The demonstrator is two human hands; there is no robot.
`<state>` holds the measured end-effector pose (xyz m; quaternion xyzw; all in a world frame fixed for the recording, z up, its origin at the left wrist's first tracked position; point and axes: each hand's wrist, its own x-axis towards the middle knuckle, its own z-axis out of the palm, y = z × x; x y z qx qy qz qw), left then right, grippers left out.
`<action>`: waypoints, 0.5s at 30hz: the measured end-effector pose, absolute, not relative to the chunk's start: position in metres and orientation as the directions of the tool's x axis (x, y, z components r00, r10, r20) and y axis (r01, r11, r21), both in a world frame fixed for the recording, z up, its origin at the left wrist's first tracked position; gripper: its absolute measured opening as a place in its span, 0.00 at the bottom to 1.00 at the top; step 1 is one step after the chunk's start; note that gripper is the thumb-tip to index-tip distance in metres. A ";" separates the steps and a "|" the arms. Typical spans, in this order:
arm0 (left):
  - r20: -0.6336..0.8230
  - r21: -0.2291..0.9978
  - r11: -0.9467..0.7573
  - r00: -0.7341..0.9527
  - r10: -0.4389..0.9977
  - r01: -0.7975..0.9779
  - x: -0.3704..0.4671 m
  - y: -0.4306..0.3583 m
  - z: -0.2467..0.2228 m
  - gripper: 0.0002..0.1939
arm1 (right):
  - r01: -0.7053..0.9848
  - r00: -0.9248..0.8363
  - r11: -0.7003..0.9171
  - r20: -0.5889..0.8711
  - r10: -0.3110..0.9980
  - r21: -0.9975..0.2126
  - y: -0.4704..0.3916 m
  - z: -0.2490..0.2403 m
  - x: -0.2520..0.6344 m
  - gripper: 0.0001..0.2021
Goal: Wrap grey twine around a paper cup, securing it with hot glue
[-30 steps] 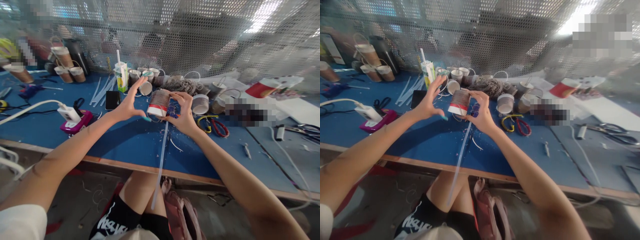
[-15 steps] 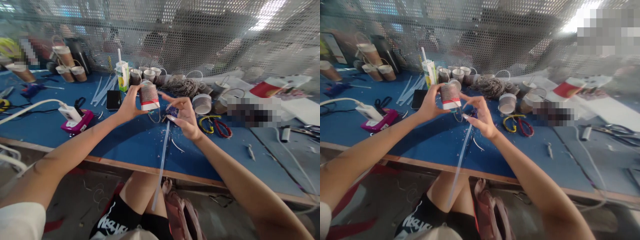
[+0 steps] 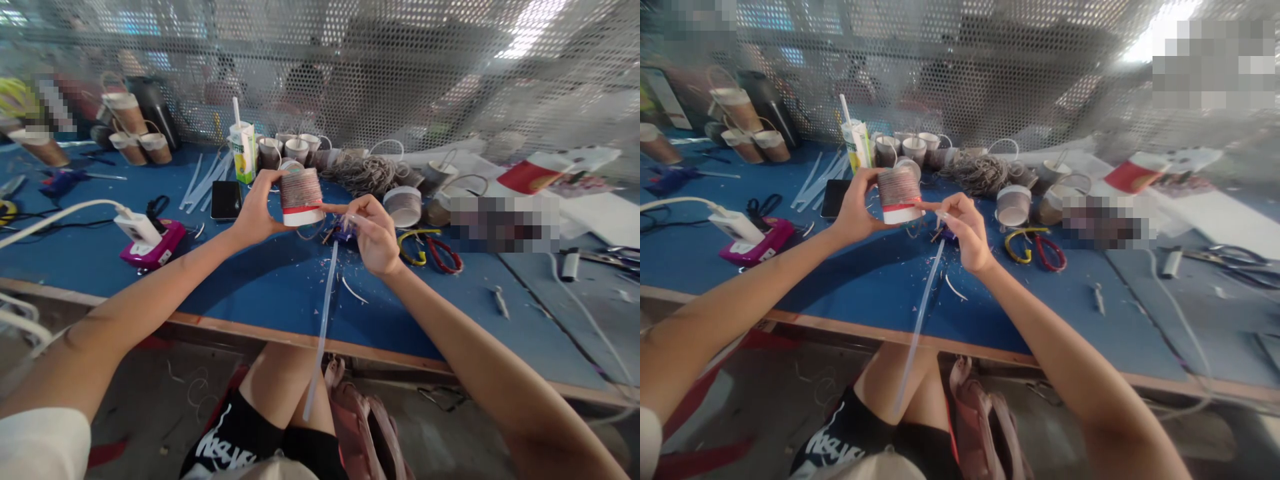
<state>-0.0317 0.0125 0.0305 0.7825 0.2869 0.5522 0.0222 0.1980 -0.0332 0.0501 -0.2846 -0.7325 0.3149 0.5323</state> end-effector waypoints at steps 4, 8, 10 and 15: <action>0.835 0.402 -0.825 0.211 0.508 0.398 -0.032 0.011 0.032 0.41 | 0.006 -0.136 0.620 0.614 0.778 -0.785 -0.032 0.054 0.196 0.18; 0.832 0.407 -0.829 0.220 0.510 0.383 -0.034 0.012 0.032 0.42 | 0.053 0.082 0.692 0.694 0.715 -0.720 -0.030 0.056 0.195 0.17; 0.825 0.395 -0.830 0.245 0.509 0.394 -0.035 0.014 0.031 0.44 | 0.029 0.163 0.745 0.739 0.654 -0.666 -0.031 0.056 0.194 0.14; 0.821 0.371 -0.818 0.256 0.510 0.440 -0.038 0.019 0.025 0.50 | -0.055 0.027 0.804 0.804 0.594 -0.592 -0.040 0.054 0.188 0.12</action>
